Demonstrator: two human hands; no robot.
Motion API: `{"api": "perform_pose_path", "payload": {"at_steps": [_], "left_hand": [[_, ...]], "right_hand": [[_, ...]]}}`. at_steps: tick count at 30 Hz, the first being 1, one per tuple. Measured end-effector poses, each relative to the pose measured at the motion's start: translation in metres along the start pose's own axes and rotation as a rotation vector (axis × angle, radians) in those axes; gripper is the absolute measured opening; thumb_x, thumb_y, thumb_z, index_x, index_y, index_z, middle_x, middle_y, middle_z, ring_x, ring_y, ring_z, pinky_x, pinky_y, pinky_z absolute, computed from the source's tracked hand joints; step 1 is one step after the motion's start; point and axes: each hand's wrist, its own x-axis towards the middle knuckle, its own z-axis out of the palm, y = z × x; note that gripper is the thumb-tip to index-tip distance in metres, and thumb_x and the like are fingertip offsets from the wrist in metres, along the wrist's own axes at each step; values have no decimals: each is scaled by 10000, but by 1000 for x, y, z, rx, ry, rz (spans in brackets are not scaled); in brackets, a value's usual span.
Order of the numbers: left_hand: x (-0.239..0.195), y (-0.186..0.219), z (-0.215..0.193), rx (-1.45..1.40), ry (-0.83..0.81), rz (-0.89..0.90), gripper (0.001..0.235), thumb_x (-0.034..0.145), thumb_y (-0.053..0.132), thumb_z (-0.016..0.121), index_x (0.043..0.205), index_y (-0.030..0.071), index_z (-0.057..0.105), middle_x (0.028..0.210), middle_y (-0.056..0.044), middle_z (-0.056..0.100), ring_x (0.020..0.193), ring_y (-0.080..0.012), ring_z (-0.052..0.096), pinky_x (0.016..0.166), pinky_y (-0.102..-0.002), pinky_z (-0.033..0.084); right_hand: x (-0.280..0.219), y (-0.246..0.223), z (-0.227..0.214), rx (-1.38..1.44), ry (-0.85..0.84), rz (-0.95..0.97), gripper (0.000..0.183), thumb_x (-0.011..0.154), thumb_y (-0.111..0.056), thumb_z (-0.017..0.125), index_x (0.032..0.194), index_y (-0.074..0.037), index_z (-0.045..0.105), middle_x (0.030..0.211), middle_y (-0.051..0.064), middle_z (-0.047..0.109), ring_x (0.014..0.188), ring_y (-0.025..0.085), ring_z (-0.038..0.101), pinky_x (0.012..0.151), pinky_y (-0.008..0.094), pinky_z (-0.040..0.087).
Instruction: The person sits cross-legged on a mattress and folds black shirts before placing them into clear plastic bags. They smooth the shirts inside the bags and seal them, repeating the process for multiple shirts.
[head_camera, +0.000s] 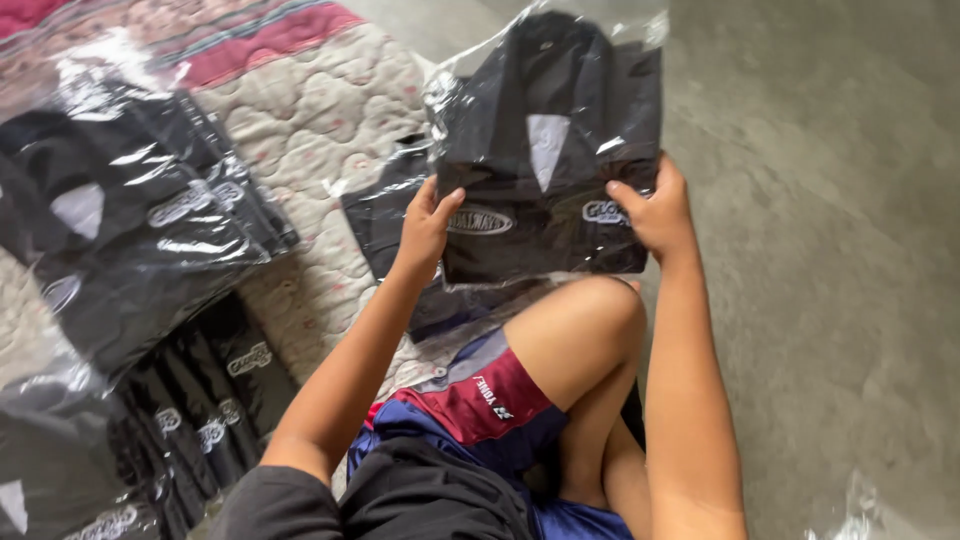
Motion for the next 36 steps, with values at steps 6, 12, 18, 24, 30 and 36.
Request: {"api": "perform_pose_path", "payload": {"at_steps": [6, 12, 18, 24, 30, 36], "left_hand": [[-46, -23, -97, 148, 236, -118, 264, 842, 180, 630, 1085, 96, 570, 983, -58, 615, 945, -140, 555, 873, -355, 456], [-88, -81, -128, 575, 434, -423, 282, 769, 276, 677, 891, 59, 546, 789, -146, 603, 778, -277, 582, 683, -398, 439], [-70, -76, -113, 703, 620, -278, 837, 718, 186, 644, 1387, -14, 184, 1203, -305, 436, 1176, -435, 428, 996, -485, 361], [-44, -35, -94, 1290, 260, 339, 707, 793, 289, 606, 1429, 161, 325, 1478, -167, 210, 1325, -381, 228, 1036, -525, 185], [-33, -88, -79, 1375, 125, 324, 671, 829, 420, 483, 1430, 171, 320, 1503, -143, 193, 1377, -358, 147, 1058, -512, 148], [-25, -112, -86, 1429, 160, 292, 709, 788, 510, 449, 1426, 232, 309, 1508, -85, 199, 1392, -300, 144, 1076, -463, 88]], "right_hand": [[15, -28, 80, -94, -415, 196, 466, 705, -150, 743, 1100, -3, 544, 1015, 237, 617, 996, 378, 583, 821, 461, 465], [-11, 31, 145, -633, -718, 501, 624, 740, -414, 678, 1168, -41, 421, 1156, 250, 566, 1133, 380, 516, 953, 503, 405], [-14, 20, 136, -589, -652, 525, 737, 720, -456, 678, 1299, -145, 342, 1181, 212, 556, 1143, 360, 510, 961, 467, 415], [-17, -15, 135, -573, -630, 500, 968, 715, -533, 653, 1442, -145, 145, 1314, 285, 358, 1238, 444, 379, 1039, 511, 334], [-13, -14, 149, -696, -783, 632, 1095, 735, -724, 482, 1446, -179, -149, 1457, 234, 134, 1348, 419, 171, 1088, 518, 223], [-6, 36, 174, -870, -852, 689, 1059, 778, -749, 385, 1425, -171, -222, 1475, 208, 33, 1362, 402, 81, 1038, 571, 243]]}}
